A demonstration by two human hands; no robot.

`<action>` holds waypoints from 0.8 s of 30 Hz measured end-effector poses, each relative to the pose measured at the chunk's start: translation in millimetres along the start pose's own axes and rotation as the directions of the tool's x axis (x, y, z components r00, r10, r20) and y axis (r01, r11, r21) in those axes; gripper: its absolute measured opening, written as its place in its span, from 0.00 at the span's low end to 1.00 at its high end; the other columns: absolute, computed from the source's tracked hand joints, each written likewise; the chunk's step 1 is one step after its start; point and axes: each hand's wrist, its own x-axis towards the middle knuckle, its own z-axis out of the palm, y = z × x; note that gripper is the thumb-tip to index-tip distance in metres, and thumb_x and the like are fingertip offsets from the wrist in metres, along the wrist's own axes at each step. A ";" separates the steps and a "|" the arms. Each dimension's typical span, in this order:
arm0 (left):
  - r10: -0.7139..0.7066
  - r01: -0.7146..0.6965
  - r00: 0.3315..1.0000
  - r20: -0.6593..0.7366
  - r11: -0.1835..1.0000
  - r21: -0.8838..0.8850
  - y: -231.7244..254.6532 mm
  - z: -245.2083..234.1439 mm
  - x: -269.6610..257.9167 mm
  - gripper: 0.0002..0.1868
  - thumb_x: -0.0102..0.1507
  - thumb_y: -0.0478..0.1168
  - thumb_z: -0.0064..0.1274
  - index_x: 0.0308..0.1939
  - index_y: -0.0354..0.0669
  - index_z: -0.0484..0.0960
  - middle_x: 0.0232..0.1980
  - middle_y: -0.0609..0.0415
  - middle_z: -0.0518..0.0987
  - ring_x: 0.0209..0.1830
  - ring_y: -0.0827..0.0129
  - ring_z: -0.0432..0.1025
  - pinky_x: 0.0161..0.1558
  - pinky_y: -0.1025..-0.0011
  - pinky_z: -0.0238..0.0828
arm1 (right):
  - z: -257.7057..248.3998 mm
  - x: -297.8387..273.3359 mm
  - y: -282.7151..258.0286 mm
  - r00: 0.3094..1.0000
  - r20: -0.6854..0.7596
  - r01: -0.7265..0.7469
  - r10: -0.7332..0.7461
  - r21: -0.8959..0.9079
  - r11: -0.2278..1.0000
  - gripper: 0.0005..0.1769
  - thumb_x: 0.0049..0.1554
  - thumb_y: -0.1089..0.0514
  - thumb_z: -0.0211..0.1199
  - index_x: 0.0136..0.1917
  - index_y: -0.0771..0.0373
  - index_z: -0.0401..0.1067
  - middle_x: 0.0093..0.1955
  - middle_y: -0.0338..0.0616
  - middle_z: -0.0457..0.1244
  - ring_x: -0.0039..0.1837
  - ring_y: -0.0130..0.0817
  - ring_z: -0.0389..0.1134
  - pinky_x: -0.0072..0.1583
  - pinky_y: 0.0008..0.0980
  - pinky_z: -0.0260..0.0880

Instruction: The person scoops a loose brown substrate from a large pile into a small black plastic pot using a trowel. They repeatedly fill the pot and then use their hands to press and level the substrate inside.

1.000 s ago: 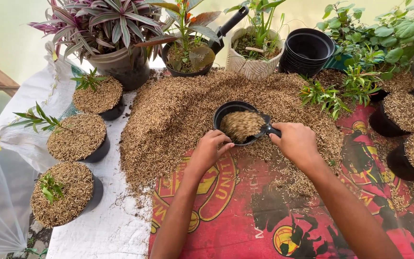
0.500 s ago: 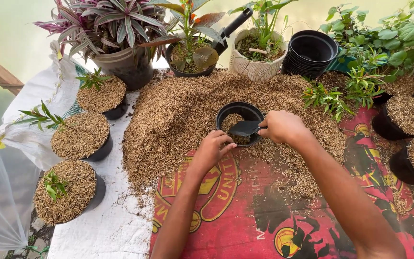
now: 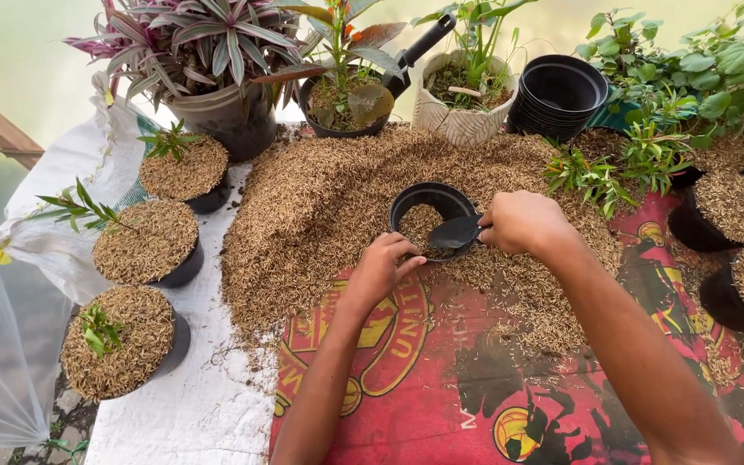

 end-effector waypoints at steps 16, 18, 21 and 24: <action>-0.016 0.016 1.000 0.005 1.000 -0.002 7.1 -4.9 3.6 0.03 0.63 0.41 0.62 0.38 0.51 0.85 0.41 0.53 0.81 0.42 0.56 0.77 0.46 0.63 0.77 | 32.8 18.5 -20.0 0.999 -0.053 0.003 0.003 0.105 0.994 0.18 0.58 0.42 0.63 0.59 0.44 0.81 0.55 0.50 0.73 0.61 0.52 0.73 0.63 0.54 0.72; -0.026 0.026 1.000 0.005 1.000 0.006 5.7 -3.2 3.3 0.03 0.62 0.42 0.63 0.39 0.52 0.85 0.41 0.54 0.81 0.42 0.57 0.77 0.46 0.63 0.77 | 43.9 28.8 -14.4 0.999 -0.050 0.003 0.000 0.065 0.998 0.21 0.58 0.41 0.63 0.60 0.50 0.80 0.55 0.55 0.73 0.61 0.56 0.73 0.63 0.56 0.72; -0.028 0.028 1.000 0.002 0.999 -0.014 13.8 -9.4 2.7 0.04 0.62 0.42 0.63 0.39 0.52 0.85 0.41 0.53 0.81 0.43 0.57 0.76 0.46 0.63 0.77 | 10.4 -0.4 -21.1 0.999 -0.029 -0.029 0.030 0.033 0.999 0.18 0.57 0.46 0.64 0.57 0.51 0.82 0.53 0.52 0.74 0.60 0.52 0.74 0.62 0.53 0.73; -0.020 0.020 1.000 -0.001 1.000 -0.019 8.4 -5.9 2.7 0.03 0.62 0.42 0.63 0.38 0.51 0.85 0.40 0.53 0.81 0.43 0.56 0.77 0.46 0.63 0.77 | 29.2 13.5 -9.0 0.999 -0.026 -0.047 0.046 -0.027 0.999 0.18 0.55 0.45 0.65 0.55 0.53 0.83 0.50 0.55 0.74 0.58 0.54 0.75 0.59 0.57 0.73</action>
